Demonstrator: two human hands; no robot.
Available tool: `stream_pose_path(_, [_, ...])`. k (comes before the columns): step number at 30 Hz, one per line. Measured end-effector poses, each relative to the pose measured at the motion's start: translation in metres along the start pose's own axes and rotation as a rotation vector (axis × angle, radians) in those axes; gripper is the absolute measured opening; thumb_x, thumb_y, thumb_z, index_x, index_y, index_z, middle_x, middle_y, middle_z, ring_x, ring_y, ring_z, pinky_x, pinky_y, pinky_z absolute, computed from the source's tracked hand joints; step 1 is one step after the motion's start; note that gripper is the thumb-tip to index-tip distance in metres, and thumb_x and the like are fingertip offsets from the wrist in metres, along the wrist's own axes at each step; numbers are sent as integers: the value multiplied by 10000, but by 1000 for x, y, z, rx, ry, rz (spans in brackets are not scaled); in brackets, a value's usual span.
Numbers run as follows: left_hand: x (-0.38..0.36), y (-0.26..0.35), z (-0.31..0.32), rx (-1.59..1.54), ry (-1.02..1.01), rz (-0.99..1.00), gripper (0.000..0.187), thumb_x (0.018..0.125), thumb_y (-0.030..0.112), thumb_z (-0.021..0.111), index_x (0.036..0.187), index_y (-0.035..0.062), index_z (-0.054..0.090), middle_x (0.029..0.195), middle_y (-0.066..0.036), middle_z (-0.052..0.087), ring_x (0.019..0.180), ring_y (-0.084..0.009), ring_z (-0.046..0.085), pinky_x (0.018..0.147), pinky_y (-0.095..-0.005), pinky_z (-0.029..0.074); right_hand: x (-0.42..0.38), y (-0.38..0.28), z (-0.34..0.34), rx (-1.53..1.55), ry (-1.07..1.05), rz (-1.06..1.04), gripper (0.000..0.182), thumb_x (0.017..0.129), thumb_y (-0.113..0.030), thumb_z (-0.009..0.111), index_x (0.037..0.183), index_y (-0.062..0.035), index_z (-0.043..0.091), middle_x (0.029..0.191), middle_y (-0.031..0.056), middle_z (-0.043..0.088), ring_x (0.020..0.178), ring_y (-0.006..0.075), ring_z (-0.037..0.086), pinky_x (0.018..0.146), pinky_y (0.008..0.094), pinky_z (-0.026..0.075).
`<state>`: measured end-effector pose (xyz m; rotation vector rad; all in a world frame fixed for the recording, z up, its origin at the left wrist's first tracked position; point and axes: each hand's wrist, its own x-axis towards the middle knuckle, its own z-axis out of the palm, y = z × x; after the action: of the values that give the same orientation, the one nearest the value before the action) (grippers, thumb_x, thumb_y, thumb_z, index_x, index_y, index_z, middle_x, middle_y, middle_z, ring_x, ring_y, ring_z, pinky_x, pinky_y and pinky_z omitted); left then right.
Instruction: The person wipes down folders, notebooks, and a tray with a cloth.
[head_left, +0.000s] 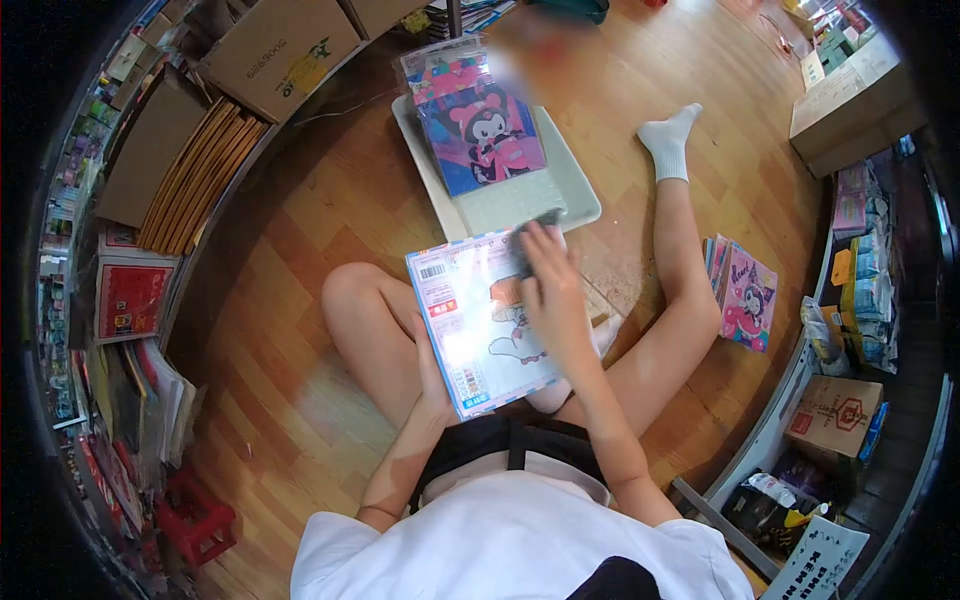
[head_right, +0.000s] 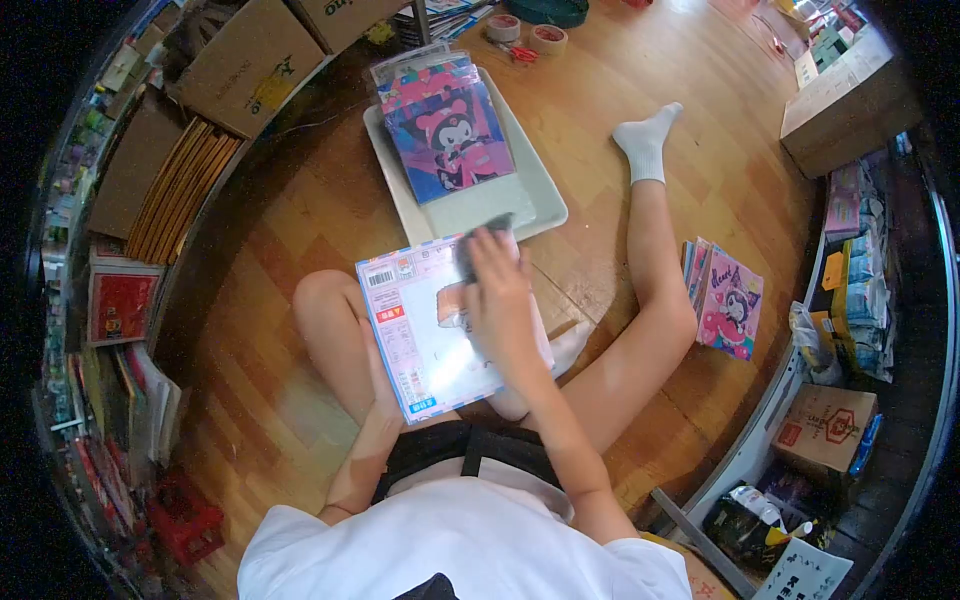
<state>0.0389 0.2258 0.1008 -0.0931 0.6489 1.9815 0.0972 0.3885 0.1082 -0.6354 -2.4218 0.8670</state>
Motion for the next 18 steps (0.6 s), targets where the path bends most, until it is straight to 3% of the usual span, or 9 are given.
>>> stream_pose_path(3, [4,4,-1,85,128,55,798,913,649,285,1418,31,277,1387,-145,395,1240,-267,431,1029,-381,374,-18,26,-10,-55,6,57,599,693,33,541,1287,33,463,1390,206,405,1312,398,342,1075,558,224])
stream_pose_path(6, [12,6,9,85,75,137,789,917,643,280,1414,31,287,1386,-134,402,1239,-273,430,1032,-391,367,-48,-3,-14,-156,-44,-36,641,687,24,553,1315,40,426,1407,222,373,1311,422,330,1075,563,221])
stream_pose_path(9, [28,-3,10,76,132,180,823,885,697,249,1422,75,287,1382,-137,412,1232,-280,450,995,-416,404,-78,-46,1,-2,-157,-110,655,692,2,573,1325,49,408,1424,226,348,1322,424,313,1083,560,213])
stream_pose_path(12, [34,-5,-12,-368,-393,55,727,930,617,277,1396,61,337,1360,-120,443,1241,-260,430,1048,-406,340,-79,-71,4,164,-192,-212,611,704,-4,574,1301,33,450,1426,200,361,1335,397,309,1091,555,202])
stream_pose_path(13, [33,-3,-14,-535,-421,-22,705,936,610,268,1390,78,352,1346,-128,458,1231,-253,440,1054,-391,332,-78,-74,4,212,-198,-252,598,708,-4,573,1295,24,463,1427,188,367,1338,389,308,1093,554,198])
stream_pose_path(16, [22,1,3,202,14,182,786,902,675,237,1400,75,338,1369,-131,429,1226,-269,448,1031,-396,361,-59,-53,8,107,-135,-233,576,714,8,559,1286,-10,492,1418,151,396,1332,357,332,1091,551,200])
stream_pose_path(18, [19,4,7,104,60,210,742,928,630,250,1416,74,300,1387,-116,404,1253,-257,416,1039,-385,350,-39,-32,10,30,42,-147,581,714,23,550,1290,-28,495,1406,132,419,1313,347,364,1089,549,202])
